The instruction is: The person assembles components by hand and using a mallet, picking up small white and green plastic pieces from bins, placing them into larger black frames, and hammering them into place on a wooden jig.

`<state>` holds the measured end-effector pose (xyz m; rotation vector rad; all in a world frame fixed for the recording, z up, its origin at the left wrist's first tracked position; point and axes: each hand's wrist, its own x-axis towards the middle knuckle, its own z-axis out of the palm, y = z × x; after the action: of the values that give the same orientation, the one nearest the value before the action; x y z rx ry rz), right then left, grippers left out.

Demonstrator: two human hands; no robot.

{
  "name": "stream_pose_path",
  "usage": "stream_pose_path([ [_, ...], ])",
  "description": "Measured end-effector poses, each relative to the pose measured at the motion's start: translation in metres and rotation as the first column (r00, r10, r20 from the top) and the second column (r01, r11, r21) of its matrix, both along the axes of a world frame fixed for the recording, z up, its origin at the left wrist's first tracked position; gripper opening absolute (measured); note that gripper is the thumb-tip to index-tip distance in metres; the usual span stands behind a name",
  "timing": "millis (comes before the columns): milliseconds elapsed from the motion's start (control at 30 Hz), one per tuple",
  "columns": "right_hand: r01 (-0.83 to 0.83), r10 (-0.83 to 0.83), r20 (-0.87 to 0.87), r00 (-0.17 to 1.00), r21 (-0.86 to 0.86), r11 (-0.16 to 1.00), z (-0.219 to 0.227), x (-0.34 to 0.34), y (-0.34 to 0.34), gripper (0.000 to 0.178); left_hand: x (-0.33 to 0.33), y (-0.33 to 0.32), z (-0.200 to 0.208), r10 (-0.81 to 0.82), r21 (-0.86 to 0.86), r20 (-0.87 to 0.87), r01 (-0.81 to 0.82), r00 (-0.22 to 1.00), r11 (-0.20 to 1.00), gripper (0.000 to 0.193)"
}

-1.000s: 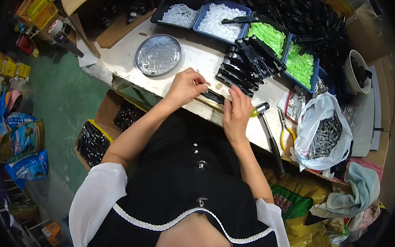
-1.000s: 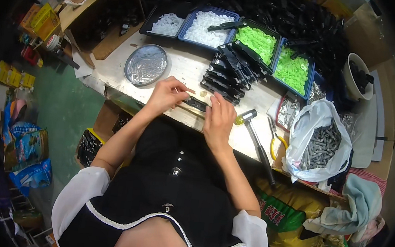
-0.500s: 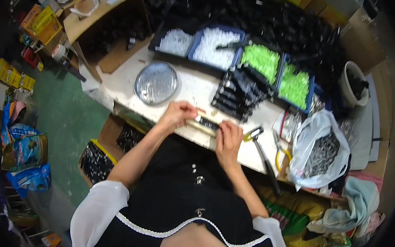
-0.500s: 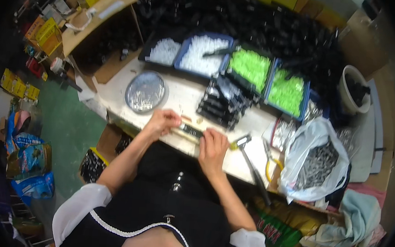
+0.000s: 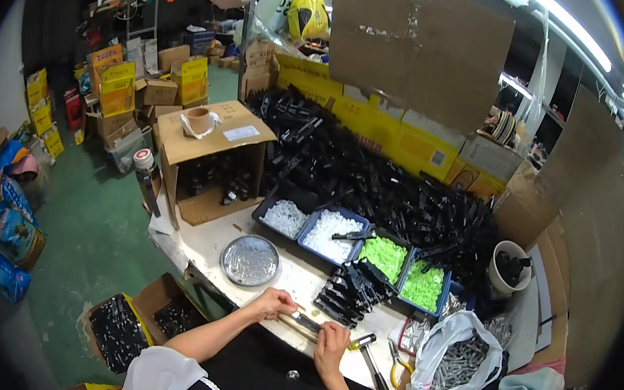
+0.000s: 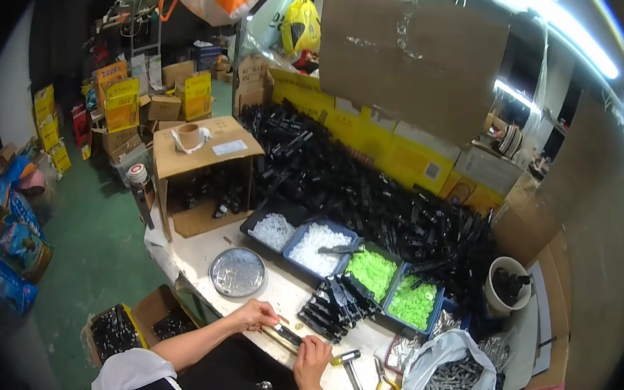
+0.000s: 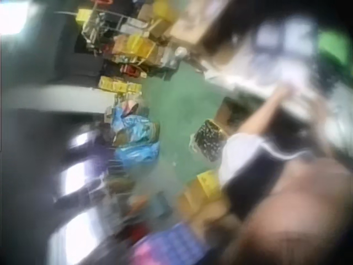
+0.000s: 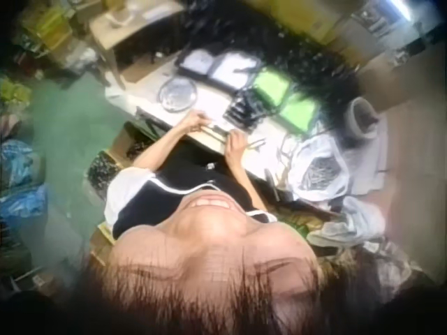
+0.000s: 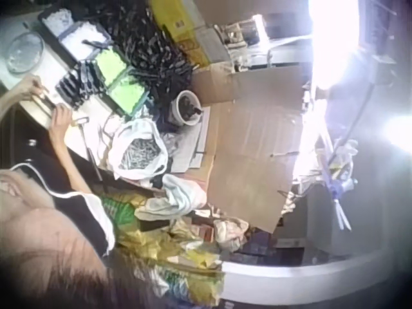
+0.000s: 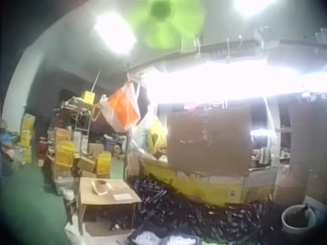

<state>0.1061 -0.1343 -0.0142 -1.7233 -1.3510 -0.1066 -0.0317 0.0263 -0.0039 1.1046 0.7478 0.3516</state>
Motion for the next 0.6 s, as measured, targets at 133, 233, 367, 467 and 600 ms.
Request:
stream_pose_path([
  [133, 0.007, -0.007, 0.02, 1.0, 0.008, 1.0, -0.007, 0.004, -0.005, 0.012, 0.0, -0.012, -0.001, 0.022, 0.019, 0.041, -0.022, 0.999, 1.0, 0.005],
  [233, 0.019, -0.019, 0.025, 0.999, 0.006, 1.0, -0.006, 0.0, -0.01, 0.012, 0.0, -0.008, -0.007, -0.054, 0.085, -0.063, 0.059, 0.997, 0.995, 0.008],
  [367, -0.05, 0.039, 0.105, 0.994, 0.103, 0.993, 0.014, 0.018, -0.011, 0.013, 0.02, 0.021, 0.003, -0.162, 0.507, -0.418, 0.377, 0.894, 0.775, 0.021],
  [467, 0.068, -0.078, 0.055, 0.995, 0.153, 0.986, 0.042, 0.06, -0.027, 0.018, 0.038, 0.049, 0.039, -0.093, 0.623, -0.653, 0.603, 0.752, 0.498, 0.03],
  [600, 0.287, -0.288, 0.033, 0.957, 0.034, 0.957, 0.085, 0.146, -0.037, 0.01, 0.085, 0.123, 0.086, 0.135, 0.811, -0.456, 0.348, 0.88, 0.47, 0.02],
])
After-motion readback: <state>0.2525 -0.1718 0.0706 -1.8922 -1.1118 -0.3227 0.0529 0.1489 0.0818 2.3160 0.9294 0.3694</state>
